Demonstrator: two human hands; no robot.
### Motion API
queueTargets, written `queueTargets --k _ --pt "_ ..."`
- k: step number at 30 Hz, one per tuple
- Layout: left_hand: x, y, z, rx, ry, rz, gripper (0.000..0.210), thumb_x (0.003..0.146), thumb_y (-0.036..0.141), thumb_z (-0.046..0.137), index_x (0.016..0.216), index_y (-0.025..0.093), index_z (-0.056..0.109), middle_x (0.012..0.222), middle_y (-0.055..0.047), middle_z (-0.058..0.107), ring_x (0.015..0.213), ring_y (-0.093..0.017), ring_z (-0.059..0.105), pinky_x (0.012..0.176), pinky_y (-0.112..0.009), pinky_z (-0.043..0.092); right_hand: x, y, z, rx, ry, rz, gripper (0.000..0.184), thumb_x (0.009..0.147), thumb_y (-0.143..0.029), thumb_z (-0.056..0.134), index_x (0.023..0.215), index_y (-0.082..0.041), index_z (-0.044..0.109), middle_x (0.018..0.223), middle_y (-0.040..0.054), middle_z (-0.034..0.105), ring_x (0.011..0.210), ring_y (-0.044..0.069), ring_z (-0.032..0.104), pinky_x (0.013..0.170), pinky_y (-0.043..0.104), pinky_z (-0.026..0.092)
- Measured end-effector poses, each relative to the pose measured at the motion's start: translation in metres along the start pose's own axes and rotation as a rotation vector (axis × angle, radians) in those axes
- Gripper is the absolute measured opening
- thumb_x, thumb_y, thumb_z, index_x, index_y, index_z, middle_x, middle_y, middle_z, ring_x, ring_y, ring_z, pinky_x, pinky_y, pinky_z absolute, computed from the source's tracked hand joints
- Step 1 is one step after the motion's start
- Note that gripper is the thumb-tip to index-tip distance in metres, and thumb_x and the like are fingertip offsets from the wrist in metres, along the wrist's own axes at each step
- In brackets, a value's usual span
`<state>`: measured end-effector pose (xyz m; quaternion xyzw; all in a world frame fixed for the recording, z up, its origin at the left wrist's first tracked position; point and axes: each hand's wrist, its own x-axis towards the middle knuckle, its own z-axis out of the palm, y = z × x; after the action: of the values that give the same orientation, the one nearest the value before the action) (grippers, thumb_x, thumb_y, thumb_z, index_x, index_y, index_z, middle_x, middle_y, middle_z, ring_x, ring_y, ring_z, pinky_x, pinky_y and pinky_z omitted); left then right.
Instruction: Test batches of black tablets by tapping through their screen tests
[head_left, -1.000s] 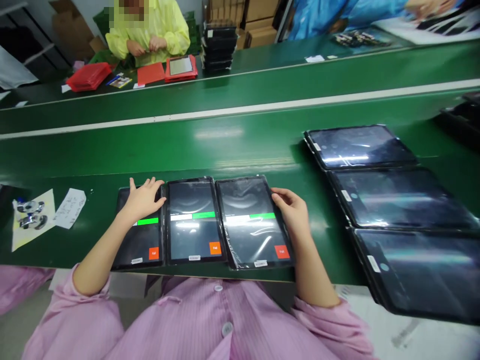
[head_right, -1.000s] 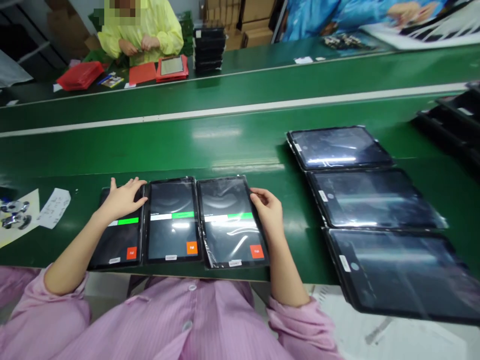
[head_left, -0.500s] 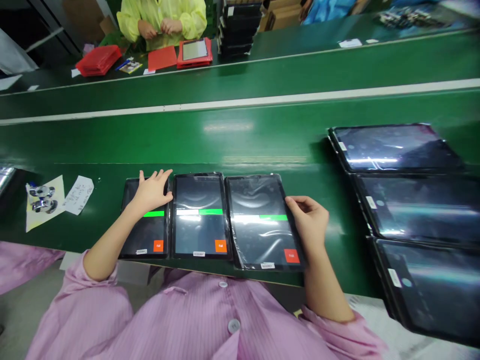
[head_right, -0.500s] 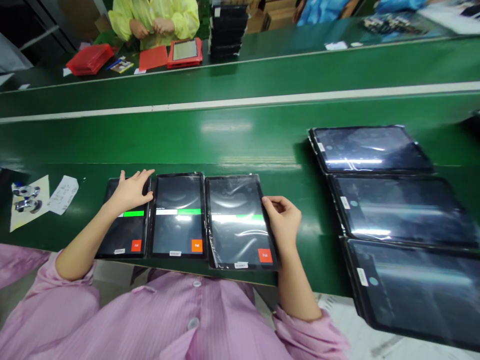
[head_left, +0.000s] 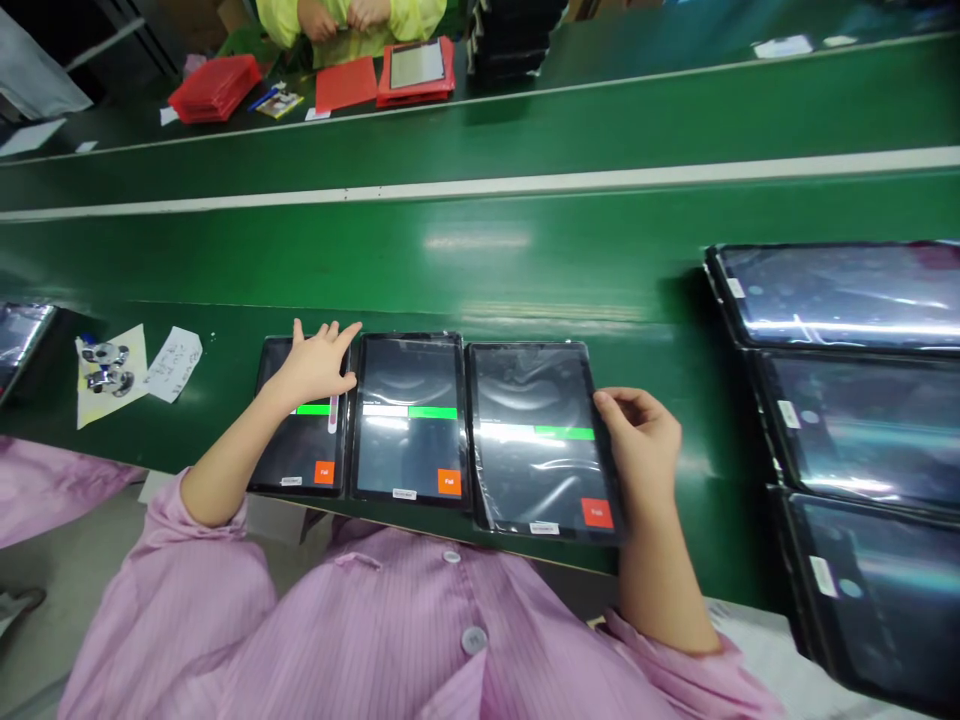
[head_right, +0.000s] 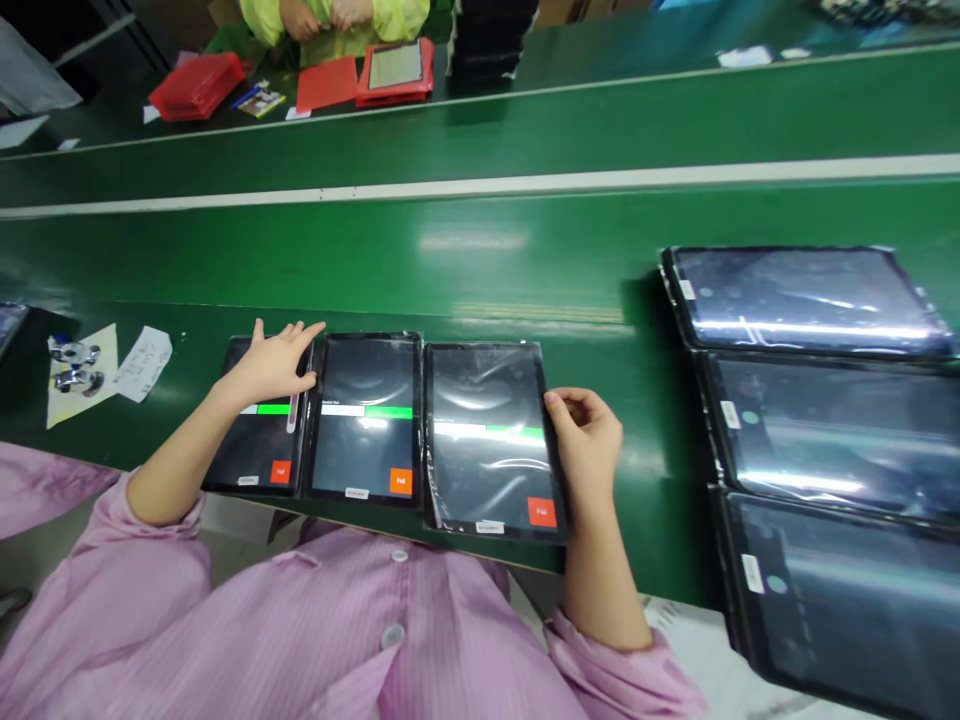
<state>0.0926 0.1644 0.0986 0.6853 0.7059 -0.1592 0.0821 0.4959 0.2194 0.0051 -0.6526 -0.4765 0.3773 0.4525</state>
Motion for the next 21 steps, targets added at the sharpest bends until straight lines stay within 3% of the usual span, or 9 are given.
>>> queueTargets --k 7,13,18,21 --pt "0.007 -0.004 0.002 -0.063 0.05 -0.035 0.065 0.09 0.037 0.049 0.15 0.013 0.044 0.152 -0.021 0.049 0.14 -0.036 0.048 0.12 -0.072 0.009 0.002 0.006 -0.001 0.048 -0.064 -0.008 0.033 0.07 -0.045 0.074 0.092 -0.02 0.073 0.09 0.0103 0.073 0.082 0.024 0.066 0.077 0.037 0.053" --pt "0.009 -0.005 0.005 -0.056 0.094 -0.036 0.061 0.088 0.039 0.047 0.146 0.017 0.051 0.146 -0.018 0.056 0.13 -0.038 0.057 0.119 -0.074 0.012 0.003 0.01 -0.001 0.046 -0.066 -0.047 0.033 0.072 -0.045 0.072 0.095 -0.021 0.074 0.091 0.0078 0.075 0.085 0.024 0.067 0.079 0.039 0.054" --pt "0.01 -0.003 0.012 -0.09 0.148 -0.086 0.053 0.09 0.037 0.043 0.138 0.021 0.057 0.14 -0.016 0.062 0.127 -0.041 0.058 0.112 -0.084 0.004 0.004 0.01 -0.001 0.057 -0.111 -0.078 0.034 0.075 -0.046 0.071 0.098 -0.02 0.074 0.091 0.0074 0.074 0.082 0.023 0.066 0.077 0.037 0.053" --pt "0.009 -0.004 0.013 -0.084 0.137 -0.086 0.053 0.094 0.036 0.04 0.143 0.022 0.053 0.143 -0.018 0.059 0.134 -0.041 0.052 0.11 -0.086 -0.001 0.005 0.012 0.001 0.075 -0.112 -0.097 0.035 0.076 -0.047 0.069 0.097 -0.02 0.072 0.092 0.0073 0.073 0.082 0.023 0.065 0.076 0.037 0.053"
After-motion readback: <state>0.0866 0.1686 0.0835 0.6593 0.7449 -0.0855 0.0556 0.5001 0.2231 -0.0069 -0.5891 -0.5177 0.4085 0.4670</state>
